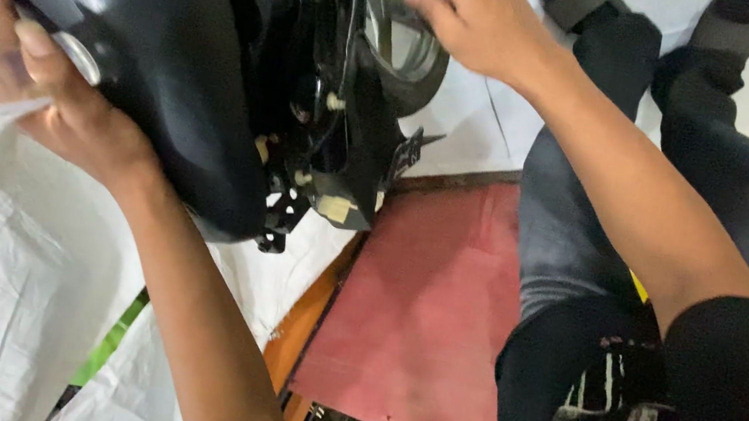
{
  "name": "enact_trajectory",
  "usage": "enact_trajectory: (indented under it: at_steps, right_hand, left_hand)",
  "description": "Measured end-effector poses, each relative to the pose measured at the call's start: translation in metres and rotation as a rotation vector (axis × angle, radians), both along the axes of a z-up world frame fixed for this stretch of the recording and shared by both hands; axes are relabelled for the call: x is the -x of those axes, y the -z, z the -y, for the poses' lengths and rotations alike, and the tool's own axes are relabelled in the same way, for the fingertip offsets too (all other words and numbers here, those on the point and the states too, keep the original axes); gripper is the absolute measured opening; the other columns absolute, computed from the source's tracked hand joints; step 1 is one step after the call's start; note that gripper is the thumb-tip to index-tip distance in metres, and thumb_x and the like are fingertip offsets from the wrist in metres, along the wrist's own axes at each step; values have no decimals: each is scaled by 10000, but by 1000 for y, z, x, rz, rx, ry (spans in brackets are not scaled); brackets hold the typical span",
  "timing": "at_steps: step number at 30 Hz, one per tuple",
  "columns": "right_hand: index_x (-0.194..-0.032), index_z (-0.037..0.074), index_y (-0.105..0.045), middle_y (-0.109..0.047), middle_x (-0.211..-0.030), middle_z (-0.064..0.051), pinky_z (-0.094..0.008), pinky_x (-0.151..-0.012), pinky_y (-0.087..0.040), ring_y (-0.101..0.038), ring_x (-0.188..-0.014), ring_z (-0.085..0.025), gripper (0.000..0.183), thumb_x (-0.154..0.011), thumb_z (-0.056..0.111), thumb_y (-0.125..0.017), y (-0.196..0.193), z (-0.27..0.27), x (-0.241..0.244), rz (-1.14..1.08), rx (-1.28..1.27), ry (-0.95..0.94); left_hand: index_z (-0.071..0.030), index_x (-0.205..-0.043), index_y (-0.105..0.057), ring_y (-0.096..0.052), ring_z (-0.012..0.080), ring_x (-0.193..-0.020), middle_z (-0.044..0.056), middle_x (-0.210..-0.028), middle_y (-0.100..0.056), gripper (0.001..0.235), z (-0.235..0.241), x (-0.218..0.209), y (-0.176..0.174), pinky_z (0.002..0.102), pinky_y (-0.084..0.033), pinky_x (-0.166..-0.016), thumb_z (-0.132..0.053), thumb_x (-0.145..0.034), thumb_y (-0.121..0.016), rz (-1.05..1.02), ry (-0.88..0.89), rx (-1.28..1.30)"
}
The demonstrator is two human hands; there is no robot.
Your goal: The person uses a wrench to tighten bolts on the rear section of a motorcycle while holding a spray bottle in the other hand. The person works on the area near the seat and rear wheel, occasionally adjusting their position to reach different fasteners.
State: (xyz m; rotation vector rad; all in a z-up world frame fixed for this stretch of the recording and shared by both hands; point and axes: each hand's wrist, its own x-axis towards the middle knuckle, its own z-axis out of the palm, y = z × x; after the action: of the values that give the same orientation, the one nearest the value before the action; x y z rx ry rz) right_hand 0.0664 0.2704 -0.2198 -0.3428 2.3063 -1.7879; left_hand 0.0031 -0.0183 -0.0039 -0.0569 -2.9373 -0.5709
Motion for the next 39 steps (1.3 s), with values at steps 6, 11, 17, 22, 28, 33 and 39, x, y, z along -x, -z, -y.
enact_trajectory:
  at_steps: [6,11,17,22,28,33,39]
  right_hand:
    - [-928,55,-674,-637,-700,-30,-331,-560,-408,-523,-527,-202,136,-991,101,-563,-21,11,-31,176,249,-160]
    - [-956,28,-661,-604,-718,-60,-343,-554,-397,-496,-554,-204,129,-1055,80,-595,1,14,-19,126,199,-40]
    - [-966,15,-705,-627,-722,-56,-318,-548,-402,-494,-536,-185,180,-1074,109,-596,-2,4,-11,115,238,-143]
    - [-971,5,-677,-663,-824,-89,-357,-613,-446,-539,-612,-242,120,-965,33,-560,-8,2,-5,73,241,-116]
    - [-950,68,-687,-549,-655,-6,-308,-499,-329,-431,-496,-134,172,-1084,112,-588,-3,8,-14,230,153,-106]
    - [-940,42,-680,-636,-694,-55,-354,-551,-416,-513,-521,-234,132,-1019,101,-592,-38,-4,-14,125,233,-226]
    - [-964,69,-603,-535,-691,-47,-350,-536,-367,-473,-535,-193,170,-1119,111,-548,18,24,-27,97,57,105]
  left_hand:
    - [-183,-1480,-548,-517,234,-1120,83,-1177,-483,471,6,-7,-2,390,-409,-1061,-477,-1156,-373,4,-38,52]
    - [-197,-1481,-545,-568,269,-1139,118,-1294,-599,393,1,-8,-7,364,-416,-1063,-393,-1174,-399,12,-15,31]
    - [-155,-1460,-568,-555,266,-1178,90,-1321,-582,389,0,-6,-3,367,-387,-1096,-358,-1164,-417,5,-29,6]
    - [-147,-1459,-553,-581,268,-1193,106,-1350,-598,427,-6,1,-2,367,-405,-1091,-419,-1171,-394,-9,11,-12]
    - [-184,-1452,-568,-578,274,-1148,104,-1330,-660,321,6,-6,-4,361,-408,-1084,-276,-1168,-453,-35,15,17]
    - [-116,-1456,-558,-537,283,-1142,128,-1272,-555,435,0,-3,-3,369,-378,-1058,-399,-1168,-397,-24,30,4]
    - [-131,-1435,-589,-624,261,-1199,88,-1380,-632,359,0,-1,-2,343,-430,-1081,-337,-1166,-468,-36,2,-57]
